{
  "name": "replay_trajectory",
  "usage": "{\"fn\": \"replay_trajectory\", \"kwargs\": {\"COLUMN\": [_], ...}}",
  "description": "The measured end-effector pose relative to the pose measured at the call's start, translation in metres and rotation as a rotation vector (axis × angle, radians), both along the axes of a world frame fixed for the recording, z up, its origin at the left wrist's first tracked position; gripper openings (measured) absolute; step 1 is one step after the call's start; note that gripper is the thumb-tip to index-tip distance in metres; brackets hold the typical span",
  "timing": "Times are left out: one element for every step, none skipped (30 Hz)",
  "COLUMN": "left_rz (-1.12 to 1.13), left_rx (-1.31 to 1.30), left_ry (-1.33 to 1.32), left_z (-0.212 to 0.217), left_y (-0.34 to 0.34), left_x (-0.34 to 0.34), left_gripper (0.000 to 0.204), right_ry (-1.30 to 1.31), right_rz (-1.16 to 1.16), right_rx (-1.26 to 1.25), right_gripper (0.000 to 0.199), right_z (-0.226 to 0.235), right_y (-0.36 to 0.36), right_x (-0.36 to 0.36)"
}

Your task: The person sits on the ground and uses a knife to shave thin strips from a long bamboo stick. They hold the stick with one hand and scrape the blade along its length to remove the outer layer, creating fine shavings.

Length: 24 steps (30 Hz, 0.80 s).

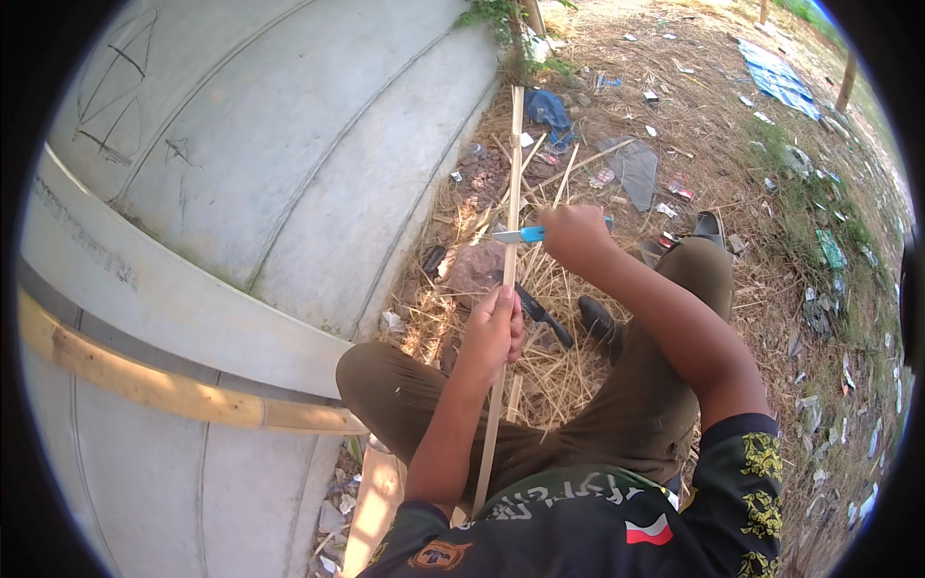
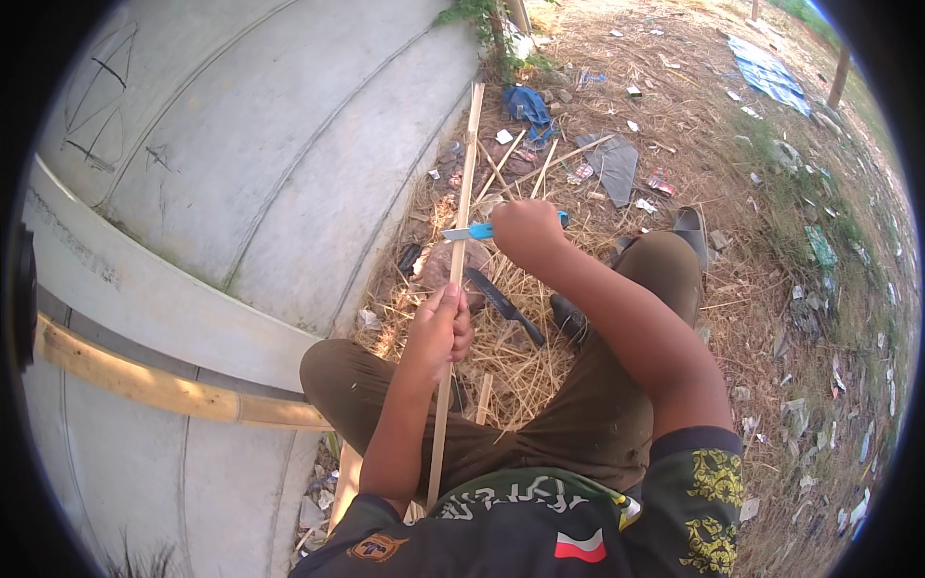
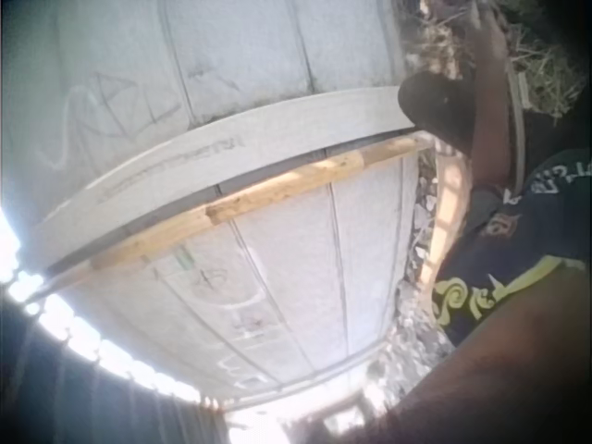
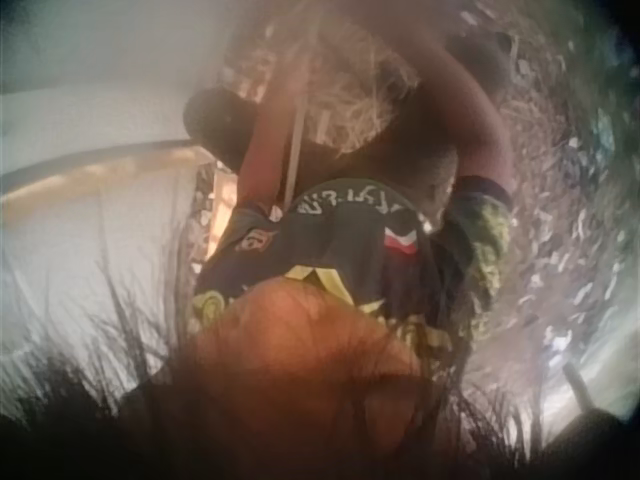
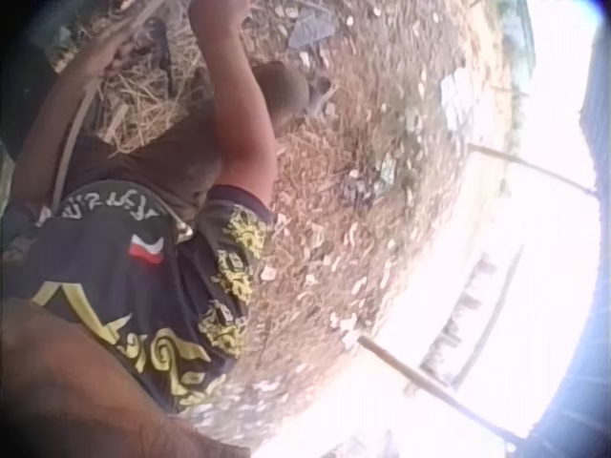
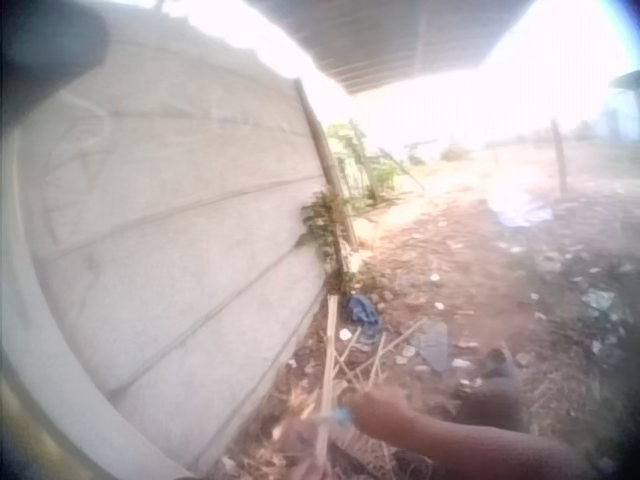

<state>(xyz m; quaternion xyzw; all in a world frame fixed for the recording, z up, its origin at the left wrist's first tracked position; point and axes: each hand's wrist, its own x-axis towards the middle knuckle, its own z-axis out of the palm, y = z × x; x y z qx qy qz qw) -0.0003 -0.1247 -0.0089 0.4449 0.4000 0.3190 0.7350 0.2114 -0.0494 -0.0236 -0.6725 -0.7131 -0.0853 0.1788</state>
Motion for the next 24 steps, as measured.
{"fn": "replay_trajectory", "kwargs": {"left_rz": [-0.012,-0.024,-0.030,-0.036,-0.043,-0.068,-0.096,-0.124,-0.098,-0.108,-0.115,-0.114,-0.140,-0.148,-0.149,-0.150,-0.157,-0.173,-0.178,-0.184,-0.156,-0.125,-0.094,-0.073], "left_rx": [0.001,0.002,0.000,-0.003,-0.006,-0.010,-0.012,-0.013,0.007,0.005,0.004,0.015,0.018,0.018,0.017,0.015,0.016,0.021,0.023,0.025,0.023,0.018,0.013,0.007], "left_ry": [-0.006,-0.012,-0.014,-0.016,-0.017,0.004,0.024,0.043,0.039,0.042,0.046,0.033,0.041,0.032,0.034,0.036,0.022,0.012,0.004,-0.004,-0.005,-0.007,-0.009,-0.013], "left_z": [-0.002,-0.003,-0.002,0.001,0.004,0.007,0.009,0.010,0.009,0.010,0.011,0.014,0.012,0.015,0.018,0.021,0.024,0.022,0.017,0.016,0.016,0.013,0.007,0.004], "left_y": [0.000,-0.002,-0.003,-0.006,-0.011,-0.018,-0.025,-0.029,-0.029,-0.029,-0.027,-0.025,-0.027,-0.027,-0.027,-0.026,-0.029,-0.030,-0.031,-0.029,-0.027,-0.024,-0.018,-0.014], "left_x": [0.000,0.000,0.002,0.004,0.006,0.008,0.012,0.014,0.016,0.013,0.007,0.005,0.007,0.013,0.014,0.014,0.011,0.009,0.004,0.003,0.003,-0.001,-0.006,-0.006], "left_gripper": [0.032,0.031,0.031,0.031,0.031,0.031,0.031,0.031,0.032,0.032,0.032,0.032,0.032,0.032,0.032,0.031,0.032,0.032,0.032,0.032,0.032,0.032,0.032,0.032], "right_ry": [-0.006,-0.013,-0.007,-0.002,0.004,0.072,0.138,0.204,0.135,0.128,0.121,0.099,0.179,0.169,0.170,0.172,0.192,0.269,0.346,0.421,0.327,0.238,0.148,0.104], "right_rz": [-0.027,-0.055,-0.088,-0.122,-0.156,-0.235,-0.316,-0.397,-0.371,-0.379,-0.385,-0.381,-0.442,-0.455,-0.460,-0.466,-0.438,-0.404,-0.358,-0.312,-0.253,-0.190,-0.127,-0.091], "right_rx": [-0.018,-0.037,-0.055,-0.073,-0.091,-0.089,-0.085,-0.079,-0.126,-0.116,-0.106,-0.082,-0.056,-0.020,0.013,0.045,0.040,0.046,0.046,0.045,0.013,-0.026,-0.063,-0.073], "right_gripper": [0.013,0.013,0.013,0.013,0.014,0.015,0.015,0.016,0.017,0.017,0.017,0.017,0.017,0.017,0.017,0.018,0.017,0.017,0.017,0.018,0.019,0.020,0.021,0.020], "right_z": [0.001,0.002,0.005,0.009,0.014,0.018,0.023,0.028,0.037,0.037,0.034,0.037,0.039,0.042,0.046,0.050,0.050,0.049,0.045,0.042,0.045,0.048,0.049,0.043], "right_y": [0.001,0.003,0.006,0.010,0.014,0.018,0.022,0.026,0.027,0.027,0.030,0.036,0.036,0.035,0.034,0.033,0.034,0.032,0.030,0.028,0.018,0.004,-0.004,-0.008], "right_x": [0.000,0.001,0.004,0.009,0.016,0.025,0.036,0.046,0.052,0.053,0.051,0.052,0.057,0.067,0.070,0.072,0.072,0.071,0.064,0.058,0.049,0.036,0.025,0.019]}}
